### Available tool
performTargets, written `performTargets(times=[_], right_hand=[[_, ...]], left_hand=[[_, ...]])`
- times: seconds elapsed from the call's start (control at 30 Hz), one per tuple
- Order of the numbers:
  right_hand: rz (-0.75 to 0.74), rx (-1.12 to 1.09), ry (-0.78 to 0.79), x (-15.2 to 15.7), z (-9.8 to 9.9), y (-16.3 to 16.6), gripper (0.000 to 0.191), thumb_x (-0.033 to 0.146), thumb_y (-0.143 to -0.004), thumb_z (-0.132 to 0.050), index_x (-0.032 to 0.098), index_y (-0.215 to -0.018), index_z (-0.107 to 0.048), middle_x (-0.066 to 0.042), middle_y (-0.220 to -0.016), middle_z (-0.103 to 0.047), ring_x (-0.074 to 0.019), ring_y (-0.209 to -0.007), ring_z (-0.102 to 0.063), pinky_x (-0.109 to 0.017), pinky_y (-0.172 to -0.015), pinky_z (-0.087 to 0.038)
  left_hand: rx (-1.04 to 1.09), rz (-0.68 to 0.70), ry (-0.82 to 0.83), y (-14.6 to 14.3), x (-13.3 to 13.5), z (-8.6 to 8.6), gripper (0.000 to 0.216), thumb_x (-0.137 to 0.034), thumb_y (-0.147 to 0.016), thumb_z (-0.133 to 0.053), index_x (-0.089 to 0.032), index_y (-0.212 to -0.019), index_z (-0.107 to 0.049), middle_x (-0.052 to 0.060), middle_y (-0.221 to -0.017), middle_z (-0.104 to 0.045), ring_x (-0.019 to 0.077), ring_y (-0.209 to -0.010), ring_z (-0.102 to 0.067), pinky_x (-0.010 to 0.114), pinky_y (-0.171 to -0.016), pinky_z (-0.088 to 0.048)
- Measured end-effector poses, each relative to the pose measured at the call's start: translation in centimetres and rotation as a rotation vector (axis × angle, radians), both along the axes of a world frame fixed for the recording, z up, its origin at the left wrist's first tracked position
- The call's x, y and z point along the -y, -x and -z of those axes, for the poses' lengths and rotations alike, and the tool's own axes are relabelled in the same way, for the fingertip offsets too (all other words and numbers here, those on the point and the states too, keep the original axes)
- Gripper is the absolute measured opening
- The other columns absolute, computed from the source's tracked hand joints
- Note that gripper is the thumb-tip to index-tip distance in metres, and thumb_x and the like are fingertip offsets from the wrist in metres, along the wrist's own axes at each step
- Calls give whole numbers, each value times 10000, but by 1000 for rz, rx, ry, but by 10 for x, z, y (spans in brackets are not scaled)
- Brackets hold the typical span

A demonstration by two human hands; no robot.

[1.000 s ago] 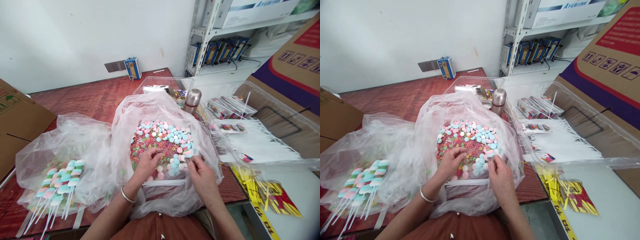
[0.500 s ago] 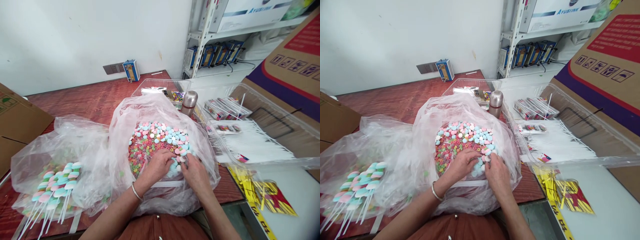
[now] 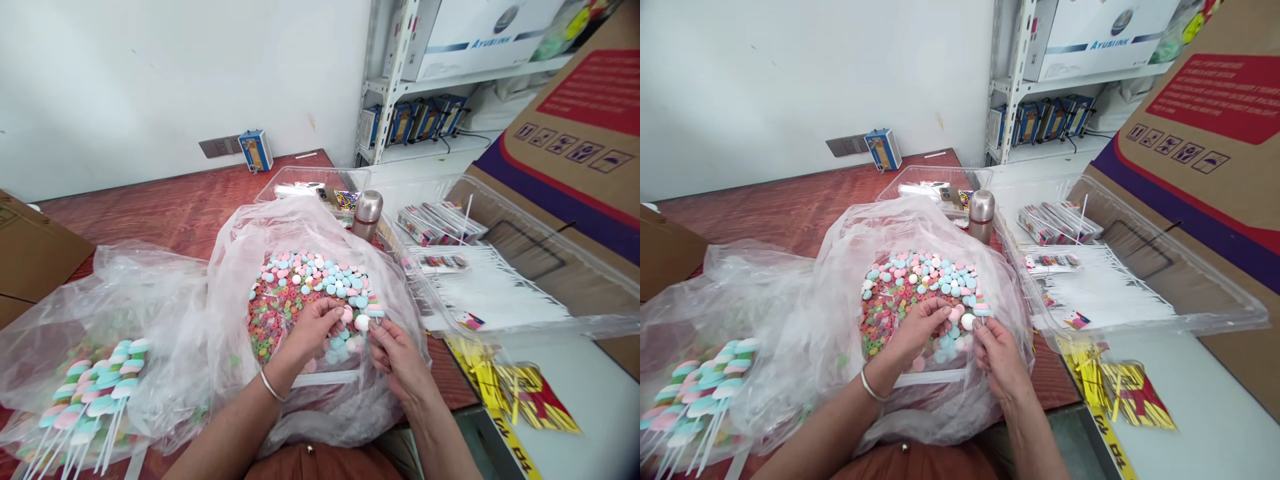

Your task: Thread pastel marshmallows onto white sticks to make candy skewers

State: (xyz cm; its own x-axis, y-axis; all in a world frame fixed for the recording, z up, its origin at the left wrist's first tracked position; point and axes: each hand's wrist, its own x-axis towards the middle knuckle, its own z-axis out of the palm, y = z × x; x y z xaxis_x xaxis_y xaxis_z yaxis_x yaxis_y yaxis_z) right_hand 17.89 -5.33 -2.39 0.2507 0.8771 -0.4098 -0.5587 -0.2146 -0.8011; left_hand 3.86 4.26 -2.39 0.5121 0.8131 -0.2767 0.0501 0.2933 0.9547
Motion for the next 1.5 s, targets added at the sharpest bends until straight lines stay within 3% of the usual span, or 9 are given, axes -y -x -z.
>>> performTargets(times=[0.13,0.3,0.53,0.73,0.83,1.0,1.2,1.37,1.5], right_hand=[[16,-192,-34,-4,-6,6,385,409,-662,-847,186,-758,-549,115,-569,-402,3,-400,-193,-128,-355,-119],[-2,-315,-3,-4,-6,12,404,392,-659,-855,186,-769,-525,120,-557,-422,8,-393,-190,-124,-350,-115],[-89,-275,66,0,-5,14,395,435,-674,-799,192,-777,-505,123,-551,-428,9,-384,-210,-128,-359,-108],[-173,-266,100,-1,-4,16,389,447,-682,-781,191,-809,-517,121,-546,-419,7,-384,-204,-140,-374,-79],[-181,-256,86,-1,-1,18,412,459,-652,-791,198,-811,-515,122,-542,-414,5,-388,-197,-147,-381,-84],[-188,-205,75,-4,-1,22,446,492,-635,-813,194,-767,-509,116,-542,-413,4,-391,-188,-158,-381,-71],[-119,162,11,6,-10,29,466,638,-775,-658,189,-795,-534,114,-539,-352,-20,-398,-248,-164,-374,-150],[-366,364,-21,22,-17,39,445,645,-889,-482,209,-810,-519,122,-441,-331,-57,-331,-262,-199,-343,-220],[-350,361,56,21,-18,44,402,592,-902,-467,202,-833,-540,132,-434,-309,-47,-325,-180,-192,-332,-180]], left_hand=[[223,19,301,8,5,-9,332,-395,-701,-816,-152,-877,-674,11,-732,-686,96,-563,-595,206,-542,-461],[249,100,265,14,12,-18,350,-343,-639,-877,-136,-854,-694,43,-854,-726,127,-705,-666,251,-700,-534],[198,161,-18,18,16,-24,246,-267,-715,-827,-160,-868,-666,36,-820,-710,146,-770,-657,255,-731,-514],[-22,226,-465,26,12,-28,271,-245,-839,-706,-170,-1099,-697,58,-929,-688,156,-810,-626,270,-748,-499],[-65,280,-562,29,8,-31,308,-260,-859,-687,-187,-1158,-698,61,-956,-681,161,-822,-617,291,-763,-494],[7,279,-458,29,8,-30,211,-307,-812,-738,-175,-976,-719,87,-1058,-666,193,-955,-628,296,-806,-510],[100,-60,-20,25,8,-21,362,-410,-714,-795,-158,-890,-603,31,-783,-691,147,-712,-660,254,-636,-538],[116,-199,42,24,5,-22,455,-426,-664,-822,-149,-955,-608,9,-737,-684,121,-615,-640,235,-579,-530],[151,-146,52,26,8,-22,445,-410,-689,-815,-142,-995,-633,15,-777,-692,109,-629,-638,232,-609,-536]])
